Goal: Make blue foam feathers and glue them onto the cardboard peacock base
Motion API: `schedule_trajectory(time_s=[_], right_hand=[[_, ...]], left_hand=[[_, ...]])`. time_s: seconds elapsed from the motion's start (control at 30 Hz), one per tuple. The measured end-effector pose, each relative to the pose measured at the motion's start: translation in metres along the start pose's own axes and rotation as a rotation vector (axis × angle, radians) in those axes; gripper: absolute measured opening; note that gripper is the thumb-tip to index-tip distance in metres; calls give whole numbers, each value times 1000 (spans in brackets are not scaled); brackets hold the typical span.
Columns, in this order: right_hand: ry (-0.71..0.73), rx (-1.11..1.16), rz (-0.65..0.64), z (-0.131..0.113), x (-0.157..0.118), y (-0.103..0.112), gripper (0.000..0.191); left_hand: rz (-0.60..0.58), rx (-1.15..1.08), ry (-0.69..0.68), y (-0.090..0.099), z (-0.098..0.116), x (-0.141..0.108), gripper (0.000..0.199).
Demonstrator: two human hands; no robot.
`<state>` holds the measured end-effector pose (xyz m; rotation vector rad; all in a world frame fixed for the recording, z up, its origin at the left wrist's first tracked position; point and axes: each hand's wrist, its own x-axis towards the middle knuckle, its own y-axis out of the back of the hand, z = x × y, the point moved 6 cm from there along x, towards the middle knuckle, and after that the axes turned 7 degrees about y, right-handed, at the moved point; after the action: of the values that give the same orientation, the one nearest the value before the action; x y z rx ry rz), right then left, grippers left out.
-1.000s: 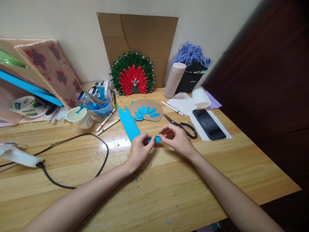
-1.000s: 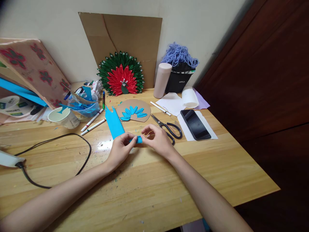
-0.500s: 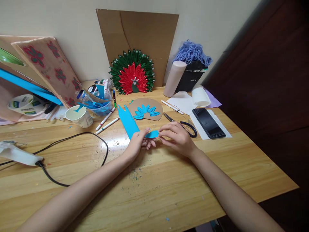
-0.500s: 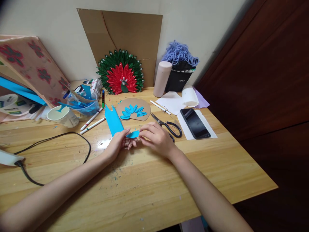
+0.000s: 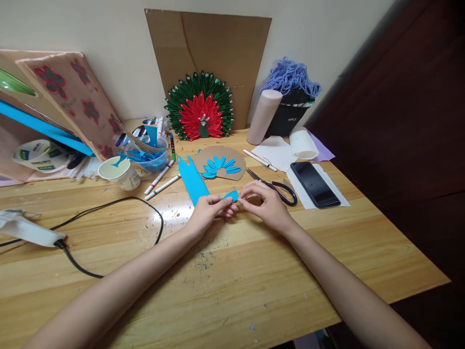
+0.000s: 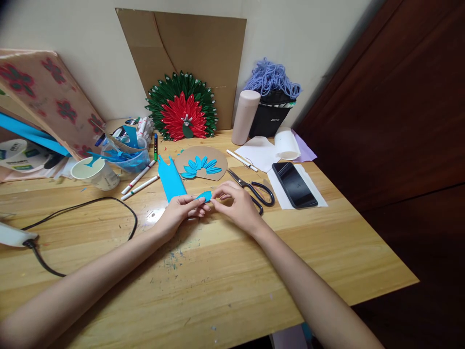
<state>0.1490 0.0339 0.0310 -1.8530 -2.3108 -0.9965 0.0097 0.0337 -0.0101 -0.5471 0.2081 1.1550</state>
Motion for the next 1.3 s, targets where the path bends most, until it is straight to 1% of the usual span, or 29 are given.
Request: schedule_trajectory(time_s=[0.1,0.17,0.23,0.33,0.47,0.57,0.7,0.8,0.93,1.03,1.13,1.2,1.3], right_hand=[[-193,258,4,16,-2,-7,10],[-294,348,28,24,-4,-9,15],[-346,382,55,27,-5,-10,18],[-376,396,89,28,-5,-9,19],[-406,404,91,27,-5,-9,22],[-401,411,91,25,-6,-10,22],[-389,419,88,25,-6,-10,22],[-417,411,69,28,-7,-12,23],[-464,430,63,30,-9,-14,25],[-490,429,77,31,-10,-16,26],[-508,418,85,31,-9,-15,26],[-520,411,87,32,-9,-12,26],[-548,394,103,35,-8,-3,26]], left_hand=[[7,3,-7,-1,0,0,24],[11,16,-10,-1,0,0,24],[18,35,-12,-1,-1,0,25],[46,67,-23,0,0,0,26],[89,144,-56,-1,4,-1,25],[97,204,-70,-2,6,-1,24],[95,202,-51,-2,5,0,24],[93,215,-43,-2,5,-1,24],[117,342,-60,-1,5,-1,26],[172,471,-79,2,3,1,24],[226,539,-97,4,2,2,23],[239,540,-77,5,0,4,22],[227,487,-47,5,-3,5,20]])
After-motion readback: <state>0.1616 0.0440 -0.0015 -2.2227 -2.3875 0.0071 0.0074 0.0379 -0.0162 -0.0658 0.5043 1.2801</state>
